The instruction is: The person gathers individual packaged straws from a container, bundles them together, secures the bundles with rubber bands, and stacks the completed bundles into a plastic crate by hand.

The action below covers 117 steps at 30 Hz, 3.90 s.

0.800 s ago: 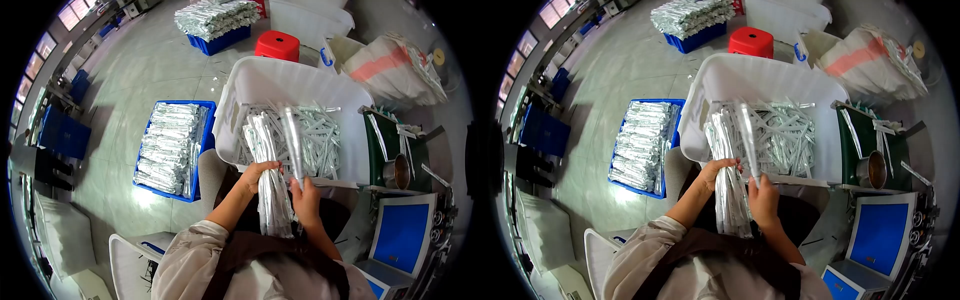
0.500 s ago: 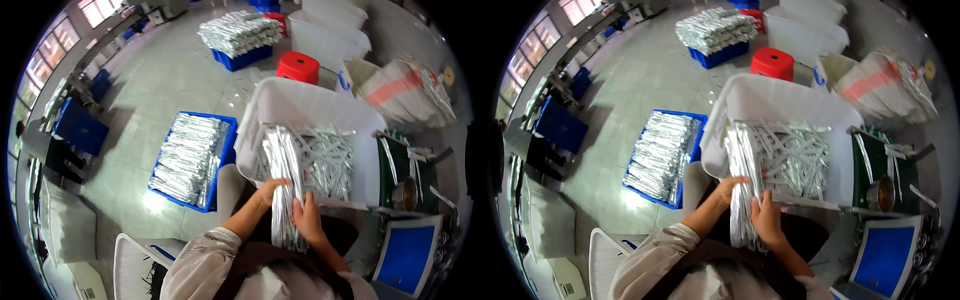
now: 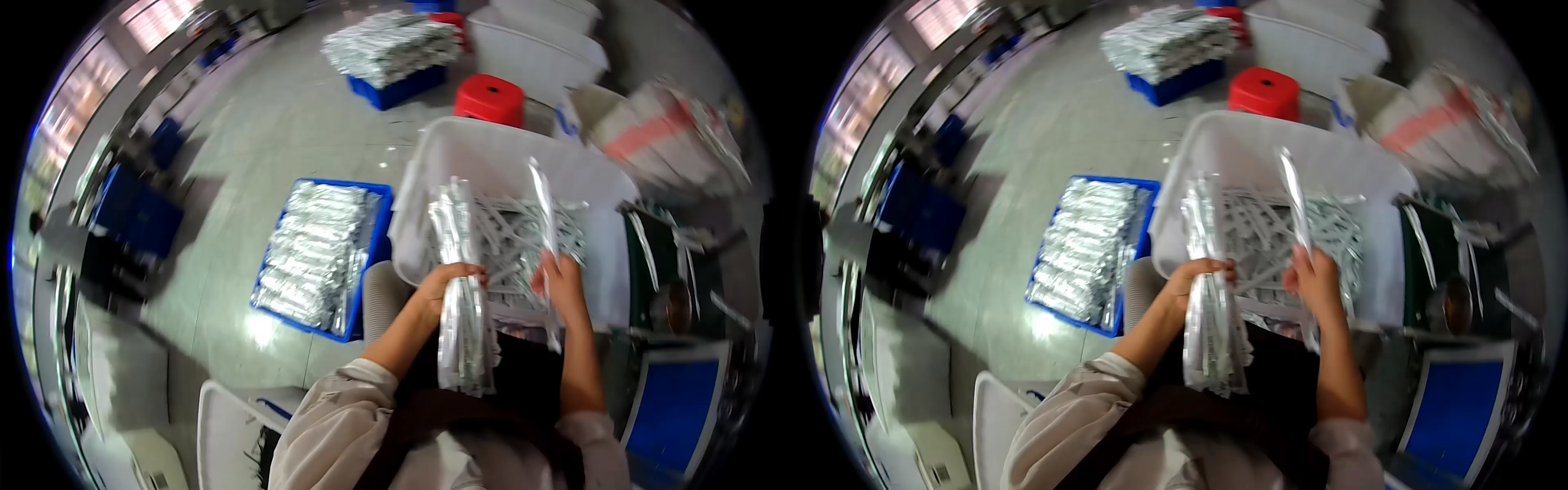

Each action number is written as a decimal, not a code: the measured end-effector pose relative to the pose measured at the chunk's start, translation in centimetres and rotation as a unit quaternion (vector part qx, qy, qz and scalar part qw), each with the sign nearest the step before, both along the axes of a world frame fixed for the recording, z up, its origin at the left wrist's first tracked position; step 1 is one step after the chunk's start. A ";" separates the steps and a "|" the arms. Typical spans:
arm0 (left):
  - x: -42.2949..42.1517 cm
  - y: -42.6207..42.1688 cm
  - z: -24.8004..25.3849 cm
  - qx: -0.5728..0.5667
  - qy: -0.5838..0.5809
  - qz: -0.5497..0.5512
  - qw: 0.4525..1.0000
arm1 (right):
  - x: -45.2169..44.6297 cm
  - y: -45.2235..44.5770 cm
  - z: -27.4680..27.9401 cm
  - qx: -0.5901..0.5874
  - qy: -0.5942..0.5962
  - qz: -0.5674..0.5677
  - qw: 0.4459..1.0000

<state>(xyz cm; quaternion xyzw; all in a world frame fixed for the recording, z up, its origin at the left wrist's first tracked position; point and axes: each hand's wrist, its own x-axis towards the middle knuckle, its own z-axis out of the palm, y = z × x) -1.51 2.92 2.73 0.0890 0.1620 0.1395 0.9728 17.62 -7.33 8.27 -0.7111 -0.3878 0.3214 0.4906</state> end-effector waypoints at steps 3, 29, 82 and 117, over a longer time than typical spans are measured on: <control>0.7 -1.1 0.3 0.010 -0.021 -0.064 0.998 | 2.7 3.6 -1.7 0.036 -0.274 0.012 0.961; 8.1 -7.3 -1.6 0.150 -0.025 -0.275 0.949 | 4.6 -3.2 -2.5 0.112 -0.017 0.201 0.973; -0.7 -5.4 2.2 0.109 -0.156 -0.070 0.979 | -2.3 -5.8 -1.1 0.240 0.408 0.115 0.874; -14.9 3.8 -2.2 0.542 0.533 0.151 0.632 | -11.6 2.2 -4.6 -0.033 0.320 0.201 0.925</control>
